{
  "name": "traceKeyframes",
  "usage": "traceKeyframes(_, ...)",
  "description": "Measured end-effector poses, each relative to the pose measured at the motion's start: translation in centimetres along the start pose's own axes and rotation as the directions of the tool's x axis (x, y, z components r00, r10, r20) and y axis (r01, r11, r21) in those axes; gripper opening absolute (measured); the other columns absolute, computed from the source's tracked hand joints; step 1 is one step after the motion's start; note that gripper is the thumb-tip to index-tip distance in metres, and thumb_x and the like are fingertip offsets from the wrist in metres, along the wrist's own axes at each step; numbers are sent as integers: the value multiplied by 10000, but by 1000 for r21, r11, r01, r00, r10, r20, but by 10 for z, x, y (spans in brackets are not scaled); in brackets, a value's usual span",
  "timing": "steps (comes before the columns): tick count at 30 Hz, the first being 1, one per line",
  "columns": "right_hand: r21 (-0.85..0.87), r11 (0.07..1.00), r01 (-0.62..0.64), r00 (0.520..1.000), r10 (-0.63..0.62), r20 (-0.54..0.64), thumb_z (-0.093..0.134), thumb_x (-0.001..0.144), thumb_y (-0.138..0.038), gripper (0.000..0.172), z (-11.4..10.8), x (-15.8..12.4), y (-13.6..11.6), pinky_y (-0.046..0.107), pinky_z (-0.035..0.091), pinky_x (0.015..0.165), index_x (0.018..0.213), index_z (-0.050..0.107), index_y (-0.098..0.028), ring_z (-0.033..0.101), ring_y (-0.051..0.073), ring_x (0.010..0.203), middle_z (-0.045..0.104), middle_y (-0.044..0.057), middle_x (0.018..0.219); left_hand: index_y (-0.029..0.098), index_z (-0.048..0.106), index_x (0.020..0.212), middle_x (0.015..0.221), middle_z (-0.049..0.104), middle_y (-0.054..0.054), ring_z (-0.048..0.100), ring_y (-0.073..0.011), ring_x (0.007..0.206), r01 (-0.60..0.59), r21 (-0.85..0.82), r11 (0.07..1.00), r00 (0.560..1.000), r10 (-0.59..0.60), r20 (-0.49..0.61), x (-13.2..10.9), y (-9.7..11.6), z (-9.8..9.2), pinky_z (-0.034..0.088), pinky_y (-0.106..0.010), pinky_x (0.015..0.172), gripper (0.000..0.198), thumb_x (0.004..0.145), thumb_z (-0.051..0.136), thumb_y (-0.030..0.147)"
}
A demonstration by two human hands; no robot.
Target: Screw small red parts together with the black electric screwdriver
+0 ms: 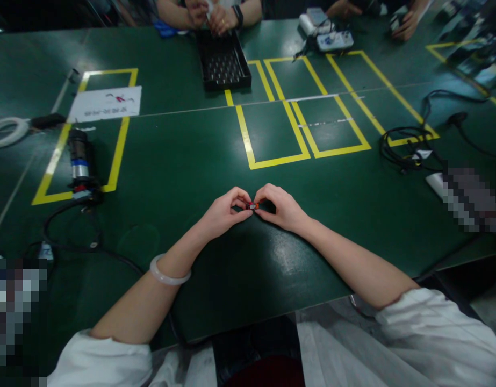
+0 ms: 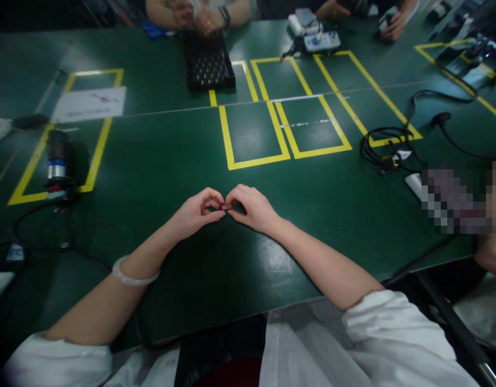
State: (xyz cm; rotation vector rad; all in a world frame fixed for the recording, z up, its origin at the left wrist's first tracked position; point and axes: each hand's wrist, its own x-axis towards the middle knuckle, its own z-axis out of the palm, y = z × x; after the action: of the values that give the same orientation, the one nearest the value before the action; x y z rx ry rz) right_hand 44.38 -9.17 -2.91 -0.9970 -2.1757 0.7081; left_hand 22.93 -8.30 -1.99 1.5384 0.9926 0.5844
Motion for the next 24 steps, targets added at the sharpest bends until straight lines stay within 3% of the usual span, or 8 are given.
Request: traceKeyframes(24, -19, 1000, 16, 1000, -16, 3, 586, 885, -139, 99, 0, -1, -3, 340, 468, 837, 936, 560, -220, 587, 213, 951, 624, 64, 985, 153, 559, 1003, 949, 627, -53, 614, -143, 822, 12, -12, 1000, 1000, -12, -6, -2, 5, 2, 509, -272, 705, 288, 817, 707, 316)
